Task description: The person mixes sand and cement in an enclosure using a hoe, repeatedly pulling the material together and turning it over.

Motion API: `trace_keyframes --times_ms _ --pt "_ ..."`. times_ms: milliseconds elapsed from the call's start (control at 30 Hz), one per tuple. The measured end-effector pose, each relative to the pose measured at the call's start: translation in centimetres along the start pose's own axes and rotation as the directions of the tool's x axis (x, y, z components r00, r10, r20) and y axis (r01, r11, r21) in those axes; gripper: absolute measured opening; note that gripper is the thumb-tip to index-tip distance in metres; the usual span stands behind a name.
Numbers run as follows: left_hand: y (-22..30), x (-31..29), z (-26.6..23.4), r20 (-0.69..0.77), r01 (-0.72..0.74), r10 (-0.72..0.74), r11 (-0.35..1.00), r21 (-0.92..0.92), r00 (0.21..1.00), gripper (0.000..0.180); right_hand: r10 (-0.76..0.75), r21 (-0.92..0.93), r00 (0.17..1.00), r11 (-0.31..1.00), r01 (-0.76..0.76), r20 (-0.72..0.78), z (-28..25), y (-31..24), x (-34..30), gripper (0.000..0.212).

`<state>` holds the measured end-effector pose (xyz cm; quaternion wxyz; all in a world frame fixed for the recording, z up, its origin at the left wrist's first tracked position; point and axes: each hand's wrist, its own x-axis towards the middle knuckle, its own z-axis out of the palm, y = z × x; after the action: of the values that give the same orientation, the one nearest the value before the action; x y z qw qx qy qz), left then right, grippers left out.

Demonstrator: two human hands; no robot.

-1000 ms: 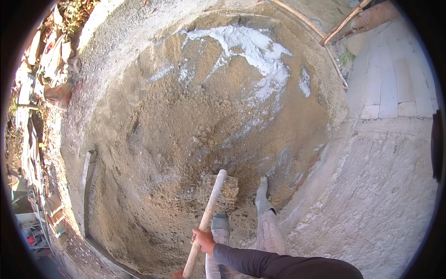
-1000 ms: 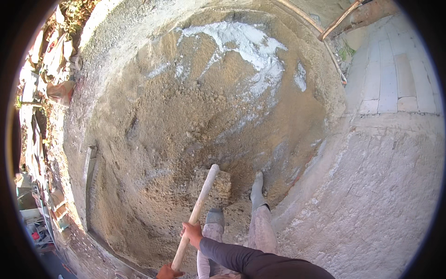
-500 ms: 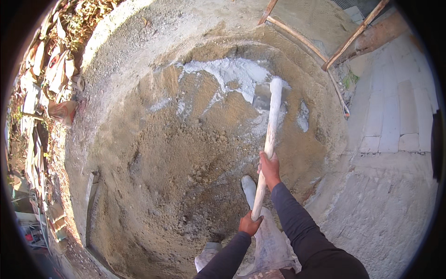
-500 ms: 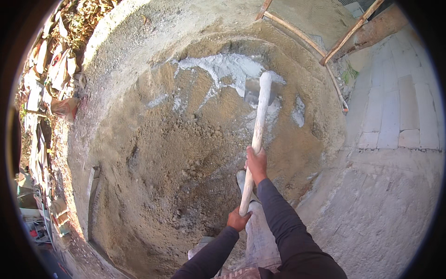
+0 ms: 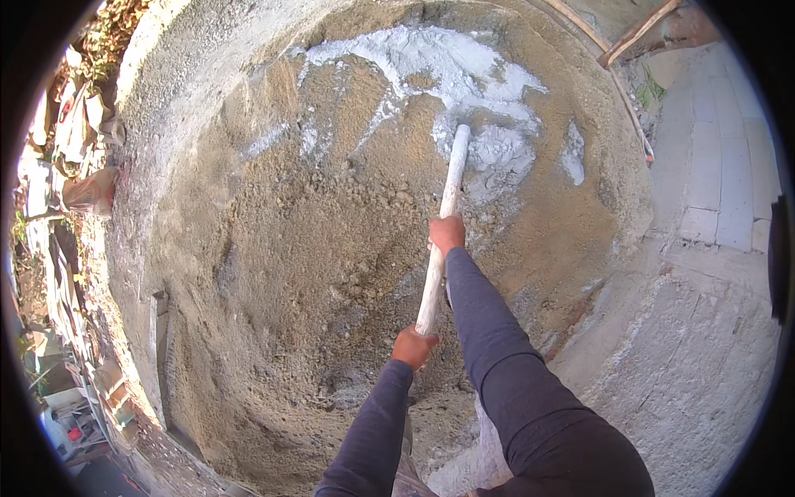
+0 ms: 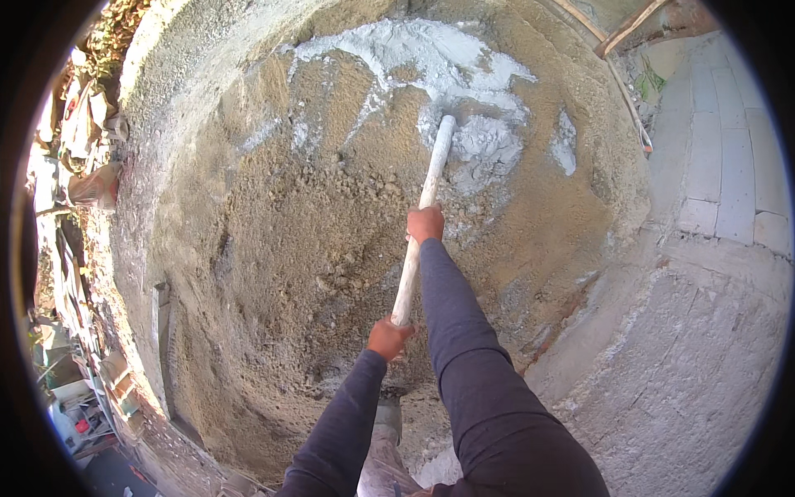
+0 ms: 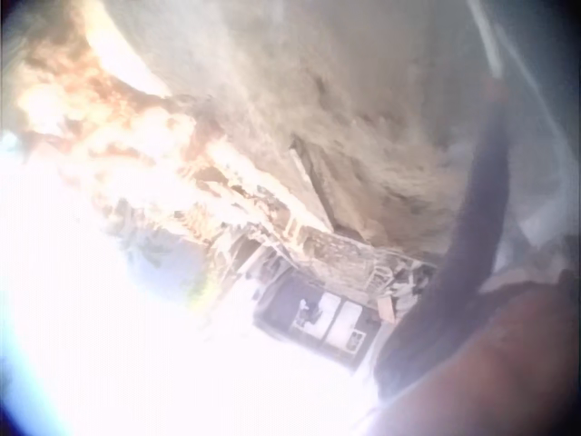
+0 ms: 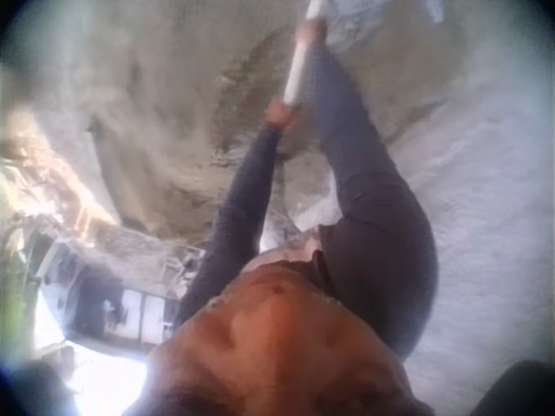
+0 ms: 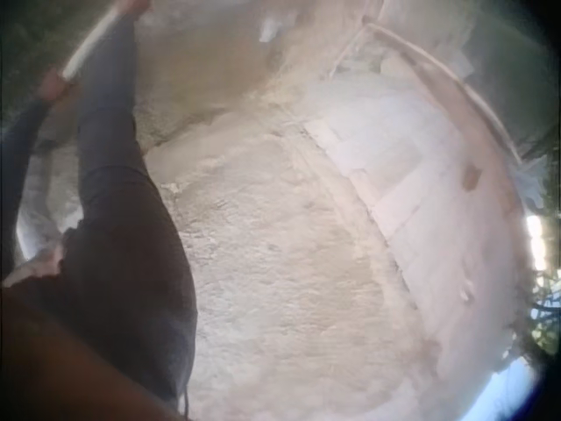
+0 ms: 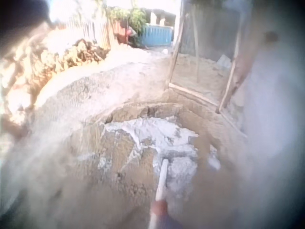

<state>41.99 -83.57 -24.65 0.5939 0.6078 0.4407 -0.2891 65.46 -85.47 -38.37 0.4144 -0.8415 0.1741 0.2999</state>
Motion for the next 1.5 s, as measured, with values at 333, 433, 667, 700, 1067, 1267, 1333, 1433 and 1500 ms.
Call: trace_keyframes --times_ms 333,433,667,700,1067,1267,1333,1433,1500 --pt "-18.8 -28.9 -15.4 -0.057 0.374 -0.37 0.915 0.149 0.927 0.045 0.319 0.254 0.922 0.894 -0.37 0.219 13.0 8.4 -36.5 0.029" --pt "-26.8 -46.7 -17.1 -0.143 0.432 -0.411 0.882 0.187 0.9 0.047 0.249 0.556 0.68 0.421 -0.717 0.689 10.2 11.6 -55.2 0.036" --pt "-27.2 -60.8 -12.0 -0.246 0.444 -0.371 0.766 0.464 0.896 0.049 0.322 0.163 0.411 0.583 -0.796 0.853 -0.6 10.4 -64.0 0.026" --pt "-26.8 -57.4 -9.8 -0.251 0.397 -0.318 0.828 0.396 0.914 0.048 0.286 0.258 0.55 0.656 -0.709 0.785 -1.3 10.1 -60.5 0.024" --pt "6.0 -2.8 11.0 -0.187 -0.332 0.338 0.941 0.065 0.922 0.044 -0.305 0.18 0.944 0.929 0.324 -0.13 -17.2 -10.2 -6.9 0.036" --pt "4.5 3.5 6.1 -0.09 -0.21 0.258 0.909 0.359 0.962 0.044 -0.07 0.374 0.996 0.924 0.085 -0.053 -12.1 -1.5 2.7 0.026" --pt "1.9 0.8 4.0 -0.06 -0.123 0.166 0.892 0.435 0.984 0.043 0.022 0.373 0.992 0.928 0.026 -0.123 -8.7 3.4 1.1 0.024" --pt "-4.6 -4.4 -2.5 -0.166 0.03 0.068 0.85 0.526 0.984 0.047 0.14 0.483 0.979 0.854 -0.194 0.146 0.1 6.2 -7.8 0.02" --pt "-8.8 -9.1 -3.9 -0.175 0.05 0.057 0.831 0.553 0.983 0.049 0.193 0.476 0.966 0.842 -0.252 0.171 2.5 9.0 -12.6 0.02"
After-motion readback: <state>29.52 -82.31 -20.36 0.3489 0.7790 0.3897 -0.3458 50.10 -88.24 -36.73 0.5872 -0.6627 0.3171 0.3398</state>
